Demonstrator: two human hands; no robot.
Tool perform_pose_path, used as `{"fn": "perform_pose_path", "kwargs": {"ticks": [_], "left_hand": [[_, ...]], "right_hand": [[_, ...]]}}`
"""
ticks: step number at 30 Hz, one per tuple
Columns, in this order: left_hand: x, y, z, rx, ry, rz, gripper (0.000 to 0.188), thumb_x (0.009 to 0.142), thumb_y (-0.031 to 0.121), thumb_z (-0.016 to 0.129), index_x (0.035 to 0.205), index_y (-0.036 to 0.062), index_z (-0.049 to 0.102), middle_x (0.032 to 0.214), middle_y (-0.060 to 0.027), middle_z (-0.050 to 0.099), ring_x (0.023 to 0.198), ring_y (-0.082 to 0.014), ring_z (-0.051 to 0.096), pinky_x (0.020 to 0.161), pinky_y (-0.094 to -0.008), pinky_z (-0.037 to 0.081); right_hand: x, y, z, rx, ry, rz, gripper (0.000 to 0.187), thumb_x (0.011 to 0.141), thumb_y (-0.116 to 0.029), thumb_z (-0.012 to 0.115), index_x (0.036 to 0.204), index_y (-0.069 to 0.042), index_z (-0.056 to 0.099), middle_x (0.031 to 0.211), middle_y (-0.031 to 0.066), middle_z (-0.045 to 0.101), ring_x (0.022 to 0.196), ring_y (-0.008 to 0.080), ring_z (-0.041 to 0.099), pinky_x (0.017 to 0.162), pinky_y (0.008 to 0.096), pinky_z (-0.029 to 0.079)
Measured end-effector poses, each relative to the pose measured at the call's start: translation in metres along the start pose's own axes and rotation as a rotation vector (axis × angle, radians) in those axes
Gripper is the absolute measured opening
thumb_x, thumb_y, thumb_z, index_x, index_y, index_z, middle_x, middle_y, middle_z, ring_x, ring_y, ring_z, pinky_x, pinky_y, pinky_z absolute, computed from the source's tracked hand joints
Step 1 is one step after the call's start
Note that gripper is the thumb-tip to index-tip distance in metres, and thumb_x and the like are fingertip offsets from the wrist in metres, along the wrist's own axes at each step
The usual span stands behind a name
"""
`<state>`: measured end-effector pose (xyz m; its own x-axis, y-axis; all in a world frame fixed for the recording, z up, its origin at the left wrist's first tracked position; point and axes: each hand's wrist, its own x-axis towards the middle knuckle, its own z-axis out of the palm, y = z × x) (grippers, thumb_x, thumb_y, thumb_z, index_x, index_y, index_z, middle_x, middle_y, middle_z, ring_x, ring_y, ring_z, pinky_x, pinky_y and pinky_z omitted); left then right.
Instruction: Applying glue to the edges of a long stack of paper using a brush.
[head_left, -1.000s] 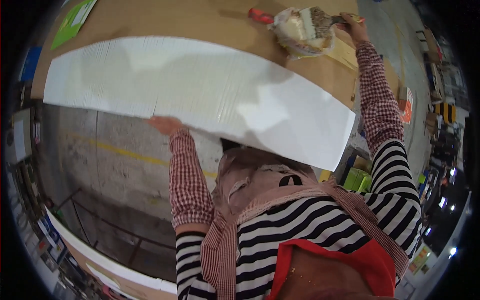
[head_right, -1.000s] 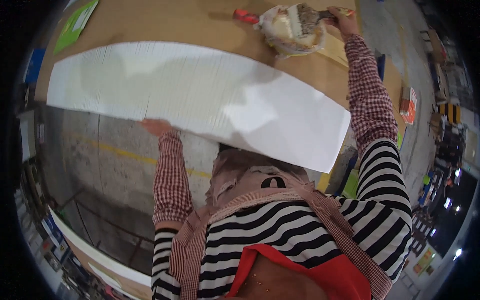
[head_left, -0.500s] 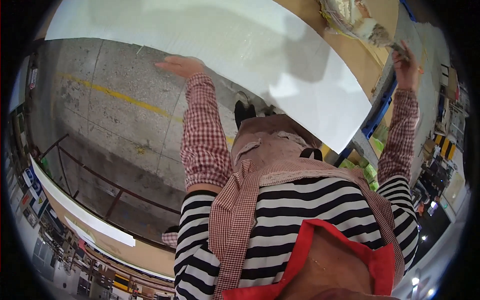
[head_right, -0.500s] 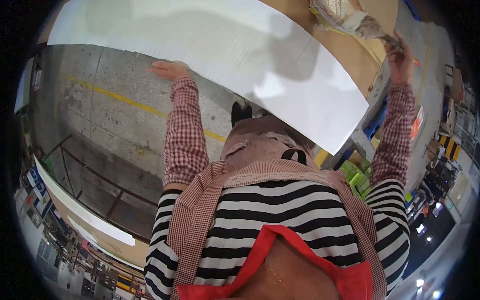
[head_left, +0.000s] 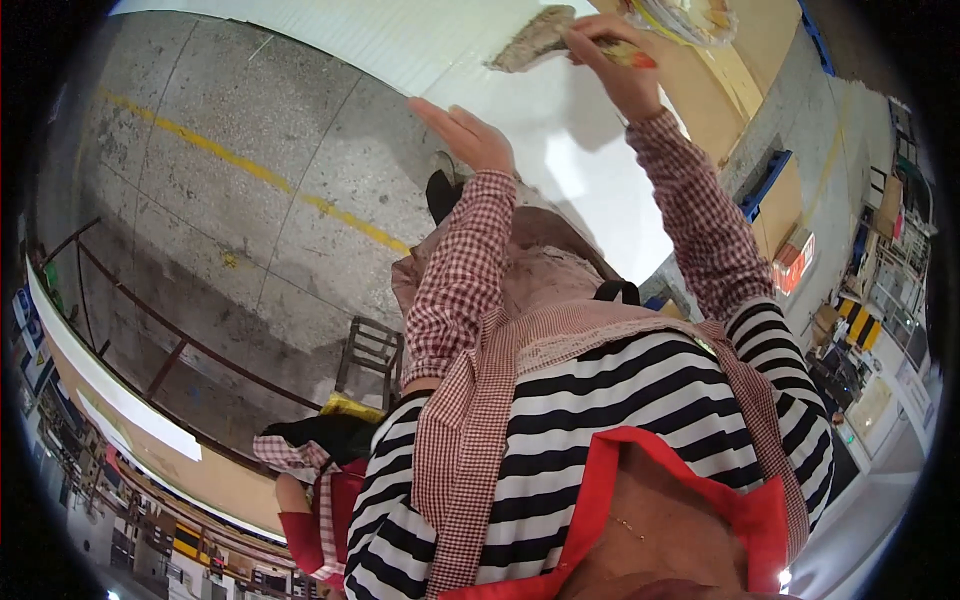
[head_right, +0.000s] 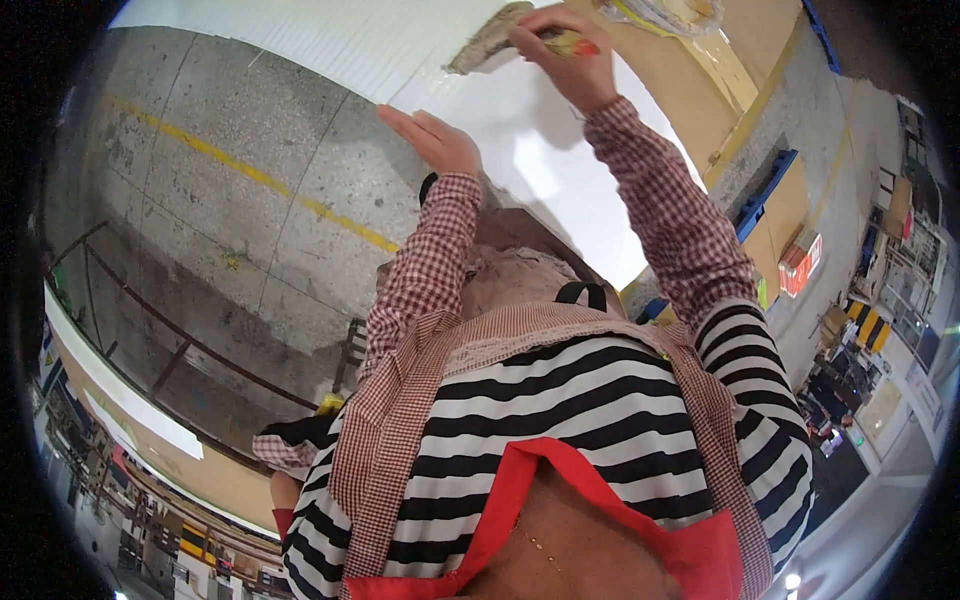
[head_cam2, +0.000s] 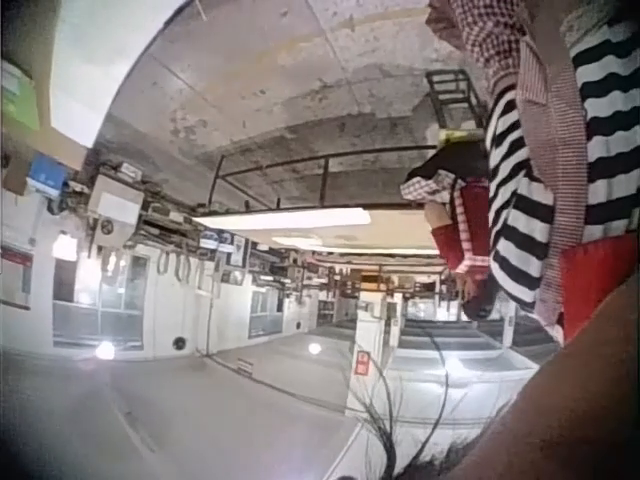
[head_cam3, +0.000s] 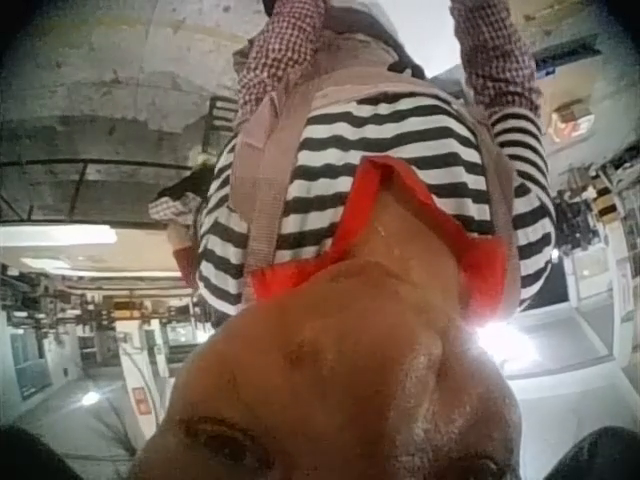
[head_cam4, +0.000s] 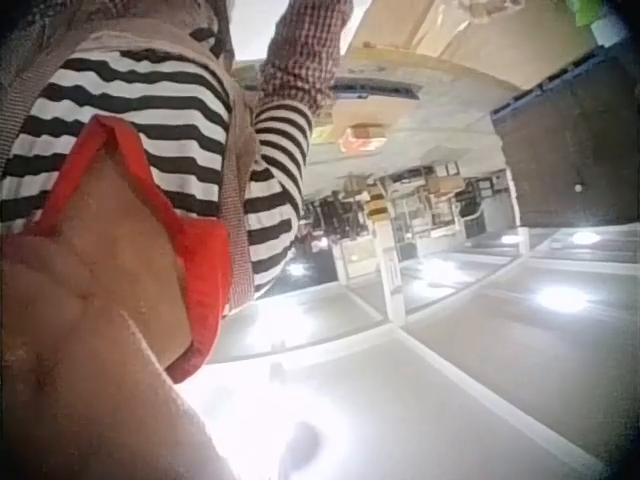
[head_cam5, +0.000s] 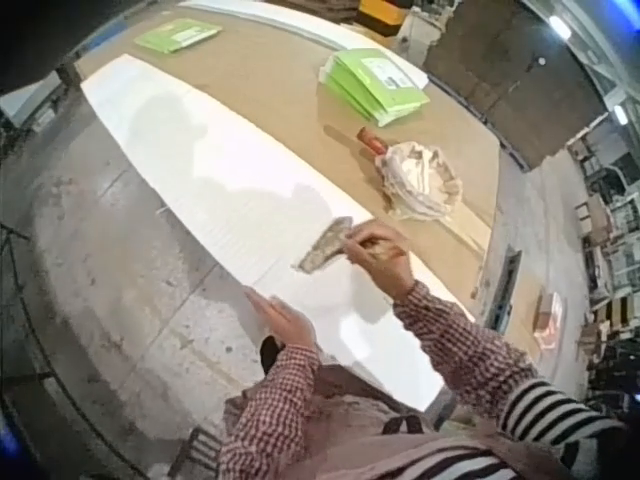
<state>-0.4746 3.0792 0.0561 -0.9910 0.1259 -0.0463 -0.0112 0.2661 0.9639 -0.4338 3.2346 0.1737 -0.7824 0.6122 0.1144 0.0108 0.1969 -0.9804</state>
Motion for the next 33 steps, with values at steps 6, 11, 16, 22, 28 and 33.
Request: {"fn": "perform_pose_path", "kwargs": {"ticks": [6,11,16,22,28,33], "left_hand": [[0.001,-0.008,0.002,0.054,0.033,0.059,0.054,0.100,0.023,0.019,0.143,-0.0047,0.002,0.150,-0.0212,0.004,0.140,-0.0324,0.008,0.115,-0.0378,0.010],[-0.001,-0.003,0.004,0.090,0.040,0.032,0.053,0.100,0.024,0.020,0.143,-0.0045,0.005,0.150,-0.0208,0.005,0.140,-0.0320,0.007,0.115,-0.0381,0.011],[-0.002,-0.004,0.001,0.100,0.068,0.055,0.053,0.100,0.023,0.021,0.143,-0.0042,0.007,0.150,-0.0210,0.007,0.140,-0.0319,0.008,0.115,-0.0382,0.012],[-0.003,-0.003,0.000,0.149,0.052,0.010,0.053,0.100,0.022,0.020,0.144,-0.0024,0.005,0.151,-0.0201,0.006,0.140,-0.0322,0.010,0.115,-0.0378,0.014],[-0.005,-0.002,0.006,0.133,0.024,0.046,0.053,0.100,0.022,0.019,0.144,-0.0009,0.003,0.151,-0.0202,0.005,0.139,-0.0326,0.010,0.114,-0.0371,0.015],[-0.009,0.009,0.000,0.156,0.020,-0.018,0.053,0.100,0.023,0.019,0.144,-0.0023,0.003,0.151,-0.0206,0.006,0.139,-0.0327,0.011,0.114,-0.0373,0.016]], "right_hand": [[-0.065,0.018,-0.046,-0.374,0.003,-0.051,0.013,0.077,-0.009,0.071,0.077,-0.001,0.061,0.073,0.0033,0.059,0.066,0.0092,0.054,0.062,0.0239,0.045],[-0.190,0.002,-0.125,-0.513,0.063,0.167,0.013,0.080,-0.007,0.067,0.073,-0.001,0.058,0.072,0.0024,0.058,0.065,0.0081,0.054,0.059,0.0225,0.045],[-0.198,-0.013,-0.146,-0.348,0.064,0.357,0.014,0.082,-0.010,0.067,0.075,-0.001,0.059,0.071,0.0030,0.060,0.061,0.0082,0.056,0.056,0.0216,0.046],[-0.029,-0.022,-0.033,-0.195,0.034,0.067,0.014,0.082,-0.016,0.068,0.083,-0.002,0.065,0.073,0.0030,0.064,0.067,0.0089,0.059,0.064,0.0222,0.047],[0.006,0.029,-0.032,-0.254,-0.016,0.049,0.015,0.081,-0.016,0.068,0.077,-0.002,0.063,0.068,0.0021,0.062,0.062,0.0085,0.057,0.059,0.0217,0.046],[-0.143,0.026,-0.136,-0.579,-0.024,0.222,0.019,0.080,-0.019,0.071,0.075,-0.002,0.062,0.066,0.0012,0.060,0.063,0.0073,0.055,0.058,0.0222,0.045]]}}
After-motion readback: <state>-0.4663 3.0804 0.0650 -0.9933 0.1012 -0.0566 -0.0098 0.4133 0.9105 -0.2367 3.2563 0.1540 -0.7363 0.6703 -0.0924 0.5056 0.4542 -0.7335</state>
